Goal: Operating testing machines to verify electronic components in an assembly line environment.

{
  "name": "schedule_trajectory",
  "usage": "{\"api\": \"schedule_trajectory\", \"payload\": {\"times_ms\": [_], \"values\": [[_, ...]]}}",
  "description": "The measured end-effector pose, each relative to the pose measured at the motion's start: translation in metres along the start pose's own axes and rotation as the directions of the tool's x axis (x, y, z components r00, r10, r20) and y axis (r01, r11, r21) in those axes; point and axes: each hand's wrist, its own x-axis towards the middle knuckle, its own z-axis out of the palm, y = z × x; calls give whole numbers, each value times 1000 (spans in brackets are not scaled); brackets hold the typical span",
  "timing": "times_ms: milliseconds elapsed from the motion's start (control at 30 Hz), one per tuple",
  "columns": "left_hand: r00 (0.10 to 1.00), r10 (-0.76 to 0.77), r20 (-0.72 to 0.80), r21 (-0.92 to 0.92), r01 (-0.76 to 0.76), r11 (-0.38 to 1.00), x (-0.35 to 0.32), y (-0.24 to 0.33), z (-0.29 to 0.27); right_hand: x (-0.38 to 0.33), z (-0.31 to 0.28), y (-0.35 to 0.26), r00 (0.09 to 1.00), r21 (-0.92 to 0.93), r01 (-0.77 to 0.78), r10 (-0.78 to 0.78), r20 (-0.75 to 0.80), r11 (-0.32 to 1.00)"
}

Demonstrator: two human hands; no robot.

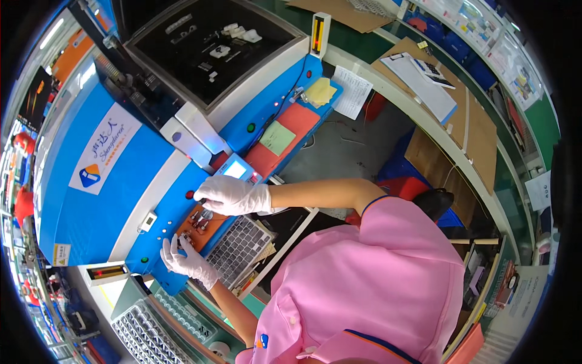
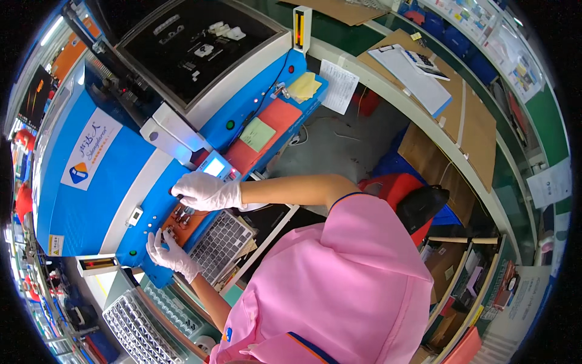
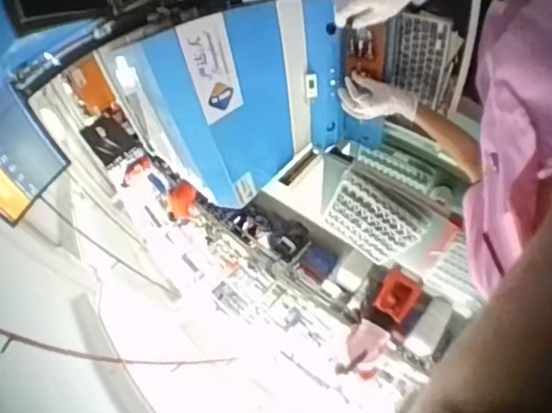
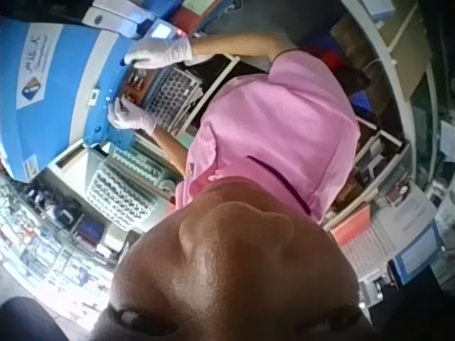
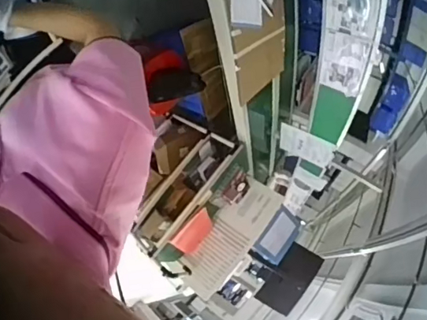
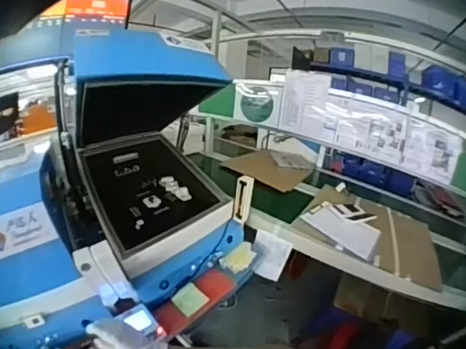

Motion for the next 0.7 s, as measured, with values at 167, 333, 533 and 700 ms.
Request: {"api": "schedule_trajectory", "payload": {"times_ms": [167, 333, 533, 700], "values": [[980, -160, 116, -212, 182, 960, -4, -3, 7, -10, 7, 6, 996, 115, -84, 88, -30, 990], [990, -132, 47, -125, 137, 983, 2, 4, 7, -2, 21, 4, 918, 433, -392, 372, 136, 812], [994, -99, -40, 46, 100, 994, -2, 5, 17, -2, 65, 20, 867, 565, -496, 343, 361, 660], [986, -167, -31, 106, 169, 980, 11, 27, 8, 20, -32, -9, 970, 440, -209, 243, -23, 873]]}}
